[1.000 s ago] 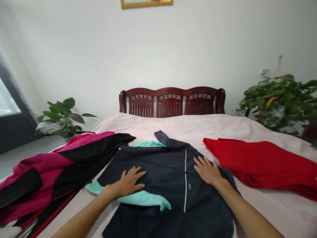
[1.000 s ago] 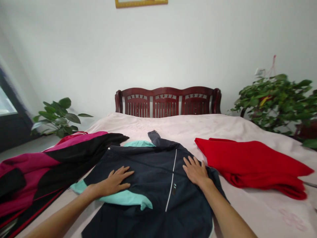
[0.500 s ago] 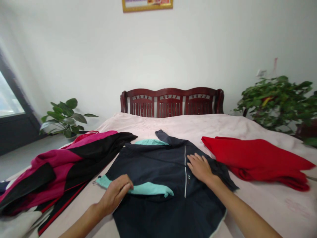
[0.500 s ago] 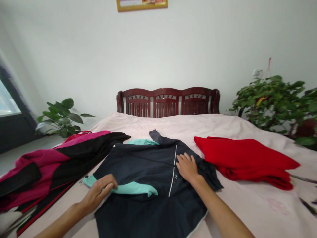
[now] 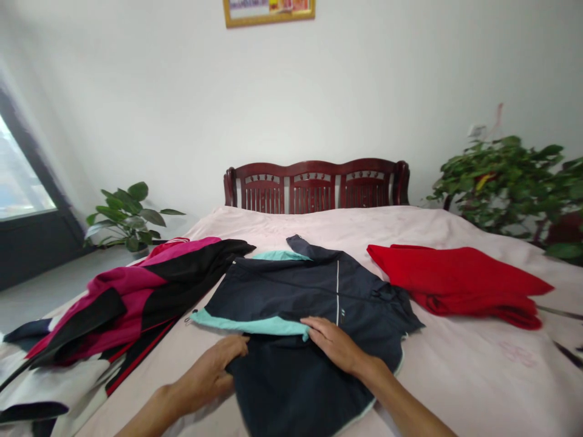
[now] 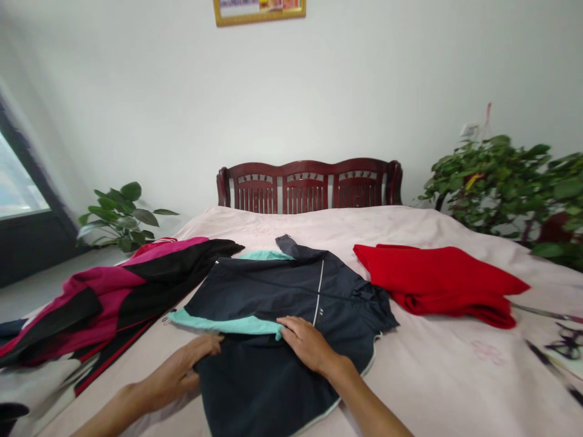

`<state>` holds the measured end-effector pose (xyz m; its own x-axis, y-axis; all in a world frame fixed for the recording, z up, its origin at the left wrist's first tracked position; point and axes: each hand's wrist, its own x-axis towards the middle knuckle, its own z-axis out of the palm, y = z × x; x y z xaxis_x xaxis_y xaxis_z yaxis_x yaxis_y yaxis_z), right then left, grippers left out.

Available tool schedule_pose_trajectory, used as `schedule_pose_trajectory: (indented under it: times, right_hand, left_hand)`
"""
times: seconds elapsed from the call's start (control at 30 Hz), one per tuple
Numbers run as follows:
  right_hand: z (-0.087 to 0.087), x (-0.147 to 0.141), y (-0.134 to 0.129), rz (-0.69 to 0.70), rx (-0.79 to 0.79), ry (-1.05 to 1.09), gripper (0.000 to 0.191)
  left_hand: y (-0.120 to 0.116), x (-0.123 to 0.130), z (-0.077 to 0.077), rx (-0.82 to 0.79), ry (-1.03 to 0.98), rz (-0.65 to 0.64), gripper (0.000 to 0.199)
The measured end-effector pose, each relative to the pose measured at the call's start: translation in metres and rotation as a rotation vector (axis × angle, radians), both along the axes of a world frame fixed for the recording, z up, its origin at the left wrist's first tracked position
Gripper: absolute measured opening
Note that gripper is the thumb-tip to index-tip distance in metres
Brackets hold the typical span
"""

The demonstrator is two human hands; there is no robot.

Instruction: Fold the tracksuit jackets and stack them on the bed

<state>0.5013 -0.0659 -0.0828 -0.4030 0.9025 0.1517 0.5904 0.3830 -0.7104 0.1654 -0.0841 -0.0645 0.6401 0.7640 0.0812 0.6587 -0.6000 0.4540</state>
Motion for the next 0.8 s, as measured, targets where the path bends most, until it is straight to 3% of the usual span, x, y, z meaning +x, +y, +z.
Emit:
schedule_pose_trajectory:
  times: [0.13, 0.27, 0.37, 0.47, 0.5, 0.57, 0.7, 0.8]
  right_hand:
    - [-0.002, 0.01, -0.002, 0.038, -0.051, 0.079, 0.056]
    - [-0.003, 0.017, -0.001, 0.047, -0.091, 0.094, 0.064]
    - [-0.006, 0.022, 0.001, 0.119, -0.09, 0.088, 0.066]
    - [-0.007, 0.026, 0.0, 0.181, -0.064, -0.013, 0.058]
    - [-0.007, 0.027, -0.001, 0.186, -0.045, -0.065, 0.053]
    - [-0.005, 0.028, -0.004, 0.189, 0.0, -0.148, 0.046]
    - [0.002, 0.029, -0.009, 0.22, -0.005, -0.195, 0.04]
    - [0.005, 0.028, -0.011, 0.215, -0.035, -0.196, 0.044]
  left_hand:
    - [-0.002, 0.0, 0.042, -0.074, -0.166, 0.076, 0.02]
    - [0.01, 0.012, 0.105, -0.064, -0.252, 0.106, 0.026]
    - [0.027, 0.035, 0.154, -0.054, -0.145, 0.05, 0.024]
    - [0.059, 0.061, 0.179, 0.072, 0.043, 0.006, 0.026]
    - [0.073, 0.068, 0.179, 0.146, 0.107, -0.003, 0.027]
    - [0.103, 0.077, 0.163, 0.276, 0.235, 0.009, 0.029]
    - [0.146, 0.067, 0.099, 0.307, 0.389, 0.133, 0.045]
    - [0.153, 0.041, 0.049, 0.263, 0.384, 0.255, 0.04]
